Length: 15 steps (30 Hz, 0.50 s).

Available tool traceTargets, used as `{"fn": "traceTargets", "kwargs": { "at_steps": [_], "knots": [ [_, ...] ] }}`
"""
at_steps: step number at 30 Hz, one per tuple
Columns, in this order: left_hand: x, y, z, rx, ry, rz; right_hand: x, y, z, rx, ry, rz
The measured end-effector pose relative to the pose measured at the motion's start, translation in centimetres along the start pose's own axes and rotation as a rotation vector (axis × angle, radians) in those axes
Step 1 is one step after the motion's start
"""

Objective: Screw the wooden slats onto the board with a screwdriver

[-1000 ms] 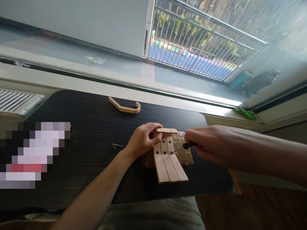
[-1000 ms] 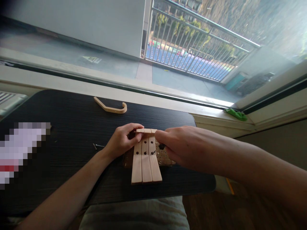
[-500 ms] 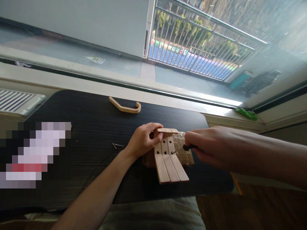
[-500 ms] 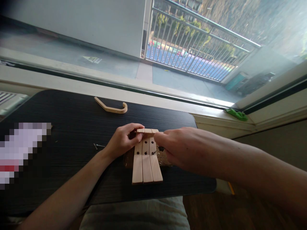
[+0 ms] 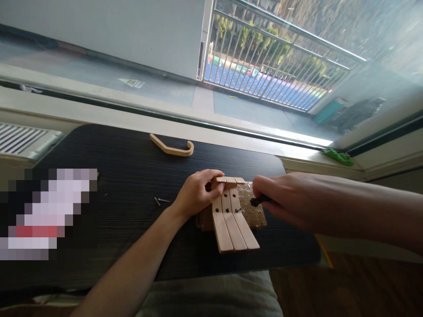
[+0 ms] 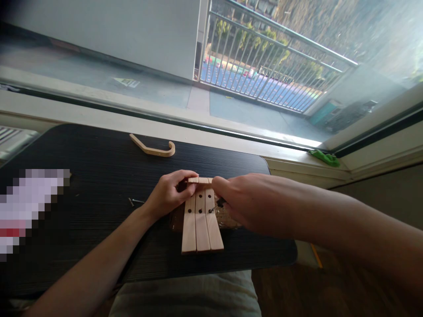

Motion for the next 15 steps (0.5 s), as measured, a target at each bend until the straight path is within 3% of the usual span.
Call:
{"fn": "traceTargets", "kwargs": {
  "at_steps": [9,15],
  "knots": [
    [0.0,0.0,0.0,0.007,-0.008,-0.004,-0.7,1.1,-0.1,0.199,-0.111,-0.158],
    [0.0,0.0,0.0,0.013,-0.015,0.002,-0.3,1.4,0.6,0.226,-0.217,-0.111]
  ]
}}
Point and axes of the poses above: each hand's wrist, its own y-axis towards the middle knuckle, its own x-axis out of the palm, z = x × y, the point moved 1 cm from there along y, towards the middle knuckle, and after that the axes turned 5 degrees about -x, right-handed, at the moved point
